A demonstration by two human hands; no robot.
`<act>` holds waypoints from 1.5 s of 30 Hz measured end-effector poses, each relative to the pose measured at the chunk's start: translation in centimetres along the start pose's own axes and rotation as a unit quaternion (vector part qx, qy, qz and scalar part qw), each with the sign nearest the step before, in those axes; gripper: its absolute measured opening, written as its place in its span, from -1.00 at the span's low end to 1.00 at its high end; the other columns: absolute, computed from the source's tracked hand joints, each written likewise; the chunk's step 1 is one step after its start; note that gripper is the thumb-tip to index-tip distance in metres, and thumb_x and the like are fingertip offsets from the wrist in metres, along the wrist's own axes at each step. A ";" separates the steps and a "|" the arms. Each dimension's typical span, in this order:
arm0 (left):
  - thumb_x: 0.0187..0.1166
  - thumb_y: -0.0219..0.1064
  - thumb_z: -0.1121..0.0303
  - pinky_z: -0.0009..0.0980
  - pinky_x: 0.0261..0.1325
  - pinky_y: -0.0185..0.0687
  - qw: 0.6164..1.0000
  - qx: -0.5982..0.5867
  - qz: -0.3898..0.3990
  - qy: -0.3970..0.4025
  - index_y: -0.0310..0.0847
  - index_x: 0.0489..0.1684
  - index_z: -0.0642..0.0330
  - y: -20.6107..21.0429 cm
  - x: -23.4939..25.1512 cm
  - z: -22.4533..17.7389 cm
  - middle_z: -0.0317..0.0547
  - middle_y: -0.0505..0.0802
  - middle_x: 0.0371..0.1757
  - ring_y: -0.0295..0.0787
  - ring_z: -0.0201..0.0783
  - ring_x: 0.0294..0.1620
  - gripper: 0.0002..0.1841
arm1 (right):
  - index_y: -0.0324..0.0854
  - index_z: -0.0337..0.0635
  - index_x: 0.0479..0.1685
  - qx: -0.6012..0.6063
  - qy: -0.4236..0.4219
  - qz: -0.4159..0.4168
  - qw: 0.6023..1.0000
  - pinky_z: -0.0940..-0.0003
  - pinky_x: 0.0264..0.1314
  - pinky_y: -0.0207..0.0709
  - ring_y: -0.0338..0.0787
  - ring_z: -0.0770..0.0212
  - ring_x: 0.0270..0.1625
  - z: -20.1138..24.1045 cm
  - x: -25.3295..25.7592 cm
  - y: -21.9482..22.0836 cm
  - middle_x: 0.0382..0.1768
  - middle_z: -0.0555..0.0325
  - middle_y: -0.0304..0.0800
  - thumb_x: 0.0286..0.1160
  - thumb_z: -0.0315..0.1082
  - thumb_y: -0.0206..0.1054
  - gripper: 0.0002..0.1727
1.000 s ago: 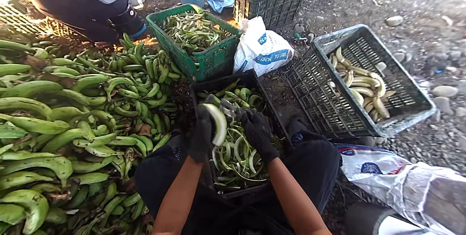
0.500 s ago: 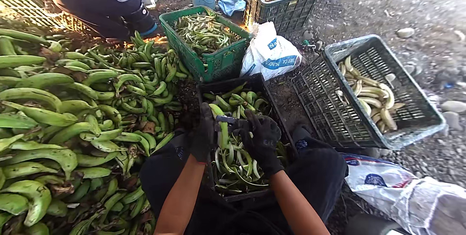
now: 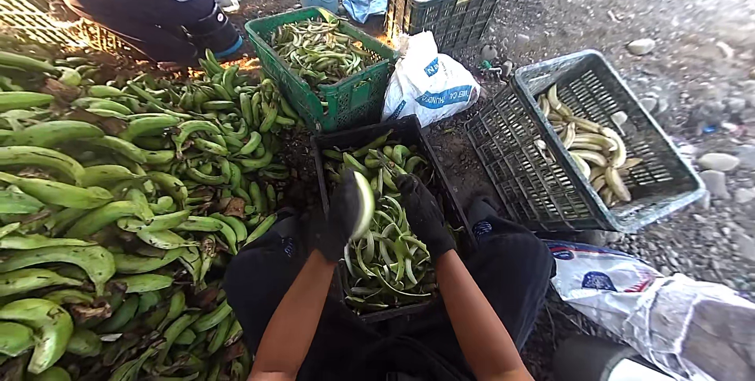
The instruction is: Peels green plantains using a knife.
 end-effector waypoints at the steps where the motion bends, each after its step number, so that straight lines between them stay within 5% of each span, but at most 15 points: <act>1: 0.86 -0.42 -0.16 -0.31 -0.33 0.73 0.992 -0.110 -0.042 -0.034 0.51 0.23 0.19 -0.5 0.3 0.5 -0.06 0.79 -0.31 0.74 -0.26 -0.41 -0.32 | 0.48 0.10 0.59 -0.001 0.002 0.006 1.000 -0.34 0.30 0.48 0.70 -0.18 0.36 -0.2 -0.4 0.4 0.28 -0.10 0.77 0.77 0.28 -0.24 -0.30; 5: 0.84 -0.18 -0.09 -0.41 -0.37 0.70 0.908 -0.404 -0.026 -0.107 0.52 0.04 0.00 -1.3 0.2 2.5 -0.23 0.73 -0.38 0.70 -0.37 -0.44 -0.55 | 0.68 0.14 0.50 -0.045 -0.161 -0.123 0.978 -0.50 0.29 0.38 0.63 -0.50 0.30 0.2 -3.5 2.4 0.20 -0.40 0.73 0.39 0.45 0.13 -0.19; 9: 0.82 -0.16 -0.09 -0.38 -0.36 0.75 0.864 -0.480 -0.019 -0.151 0.50 0.02 0.06 -1.8 -0.3 4.3 -0.14 0.76 -0.33 0.77 -0.28 -0.39 -0.55 | 0.81 0.17 0.28 -0.056 -0.288 -0.252 0.922 -0.49 0.28 0.33 0.66 -0.42 0.25 0.0 -4.9 2.9 0.10 -0.25 0.79 0.31 0.49 0.20 -0.24; 15: 0.86 -0.24 -0.12 -0.27 -0.27 0.74 0.984 -0.166 -0.071 -0.003 0.62 0.04 0.20 -1.2 0.3 1.1 -0.10 0.79 -0.36 0.74 -0.28 -0.40 -0.39 | 0.66 0.32 0.50 -0.019 -0.040 -0.028 0.999 -0.36 0.25 0.47 0.68 -0.25 0.33 0.8 -2.8 2.1 0.21 -0.14 0.79 0.55 0.33 0.07 -0.36; 18: 0.90 -0.27 0.12 -0.24 0.18 0.63 0.992 0.058 -0.026 0.109 0.46 0.49 0.20 -0.5 -0.5 -0.7 -0.01 0.75 0.20 0.69 -0.27 0.11 -0.49 | 0.74 0.11 0.30 0.050 -0.032 -0.001 0.998 -0.23 0.17 0.52 0.77 -0.02 0.13 1.0 -1.7 1.8 -0.02 0.01 0.85 0.75 0.18 -0.06 -0.44; 20: 0.86 -0.21 0.16 -0.09 0.66 0.32 0.978 0.140 0.055 0.144 0.14 0.79 0.32 0.0 -1.2 -1.4 0.17 0.42 0.72 0.42 -0.11 0.65 -0.41 | 0.72 -0.02 0.28 0.064 -0.014 0.025 0.998 -0.24 0.22 0.50 0.77 -0.05 0.18 1.2 -1.4 1.0 0.02 -0.06 0.85 0.84 0.13 -0.10 -0.43; 21: 0.84 -0.17 0.15 -0.10 0.68 0.32 0.977 0.140 0.074 0.145 0.12 0.80 0.33 0.3 -1.7 -1.5 0.19 0.43 0.72 0.43 -0.12 0.66 -0.39 | 0.69 -0.07 0.33 0.063 0.000 0.034 0.997 -0.28 0.25 0.48 0.75 -0.10 0.22 1.0 -1.3 0.7 0.06 -0.12 0.83 0.87 0.12 -0.13 -0.40; 24: 0.84 -0.31 0.14 -0.27 0.08 0.73 0.995 -0.008 0.060 0.079 0.33 0.67 0.15 0.6 -1.5 -1.3 -0.01 0.82 0.12 0.79 -0.27 -0.02 -0.44 | 0.69 -0.09 0.25 0.103 -0.006 -0.001 0.995 -0.19 0.13 0.52 0.75 -0.01 0.08 0.1 -1.1 0.5 -0.07 -0.04 0.81 0.82 0.20 -0.16 -0.35; 26: 0.84 -0.41 -0.06 -0.30 -0.28 0.78 0.975 -0.213 0.057 0.005 0.52 0.35 0.09 -0.2 -0.2 0.0 -0.06 0.84 -0.27 0.79 -0.25 -0.37 -0.38 | 0.75 0.04 0.14 0.121 -0.068 -0.047 0.989 -0.01 0.07 0.58 0.75 0.19 -0.03 -0.7 -1.7 0.9 -0.17 0.17 0.81 0.64 0.36 -0.08 -0.31; 27: 0.82 -0.38 -0.17 -0.31 -0.33 0.78 0.957 -0.286 0.050 -0.028 0.62 0.17 0.09 -0.7 0.1 0.5 -0.09 0.84 -0.34 0.78 -0.26 -0.41 -0.33 | 0.77 0.03 0.27 0.097 -0.106 -0.052 0.988 -0.13 0.23 0.56 0.76 0.07 0.12 -1.0 -2.3 1.1 -0.02 0.07 0.86 0.57 0.42 -0.02 -0.24; 29: 0.81 -0.24 -0.18 -0.36 -0.30 0.77 0.930 -0.355 0.050 -0.083 0.56 0.20 0.09 -1.7 0.1 1.4 -0.09 0.83 -0.23 0.79 -0.28 -0.36 -0.41 | 0.74 0.03 0.40 0.004 -0.206 -0.086 0.975 -0.43 0.29 0.42 0.68 -0.32 0.30 -1.2 -3.9 1.3 0.17 -0.22 0.80 0.43 0.48 0.02 -0.14; 33: 0.86 -0.19 0.01 -0.50 -0.40 0.70 0.946 -0.310 0.052 -0.077 0.51 0.25 0.10 -2.0 -0.6 1.5 -0.16 0.78 -0.31 0.70 -0.39 -0.48 -0.55 | 0.82 0.17 0.27 -0.078 -0.288 -0.164 0.940 -0.44 0.24 0.40 0.71 -0.36 0.25 -0.8 -5.7 0.9 0.08 -0.20 0.82 0.40 0.54 -0.02 -0.17; 38: 0.81 -0.18 -0.18 -0.28 -0.20 0.72 0.985 -0.164 -0.021 -0.037 0.53 0.32 0.10 -1.8 -0.4 1.0 -0.13 0.77 -0.24 0.72 -0.31 -0.33 -0.41 | 0.74 0.15 0.41 -0.028 -0.097 -0.041 0.994 -0.43 0.20 0.46 0.67 -0.38 0.30 0.3 -4.3 1.7 0.18 -0.27 0.78 0.50 0.31 0.12 -0.33; 42: 0.89 -0.30 0.05 -0.18 0.03 0.69 0.997 0.050 -0.030 0.059 0.58 0.34 0.22 -0.1 -1.7 -1.1 0.01 0.78 -0.05 0.73 -0.23 -0.12 -0.43 | 0.73 -0.08 0.17 0.049 0.025 0.031 0.998 -0.25 0.16 0.49 0.75 -0.09 0.09 0.3 -1.7 2.0 -0.08 -0.09 0.81 0.80 0.21 -0.08 -0.37; 45: 0.90 -0.33 0.15 -0.25 0.14 0.73 0.998 0.006 -0.012 0.062 0.49 0.53 0.21 -0.2 -2.1 -2.0 -0.01 0.83 0.08 0.80 -0.27 -0.02 -0.45 | 0.69 -0.19 0.21 0.104 0.027 -0.003 0.994 -0.11 0.23 0.51 0.76 0.01 0.08 0.2 -1.3 1.2 -0.06 -0.08 0.81 0.89 0.07 -0.15 -0.40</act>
Point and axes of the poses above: each hand's wrist, its own x-axis towards the middle knuckle, its own y-axis out of the palm, z = x × y, the point moved 5 cm from there along x, towards the middle knuckle
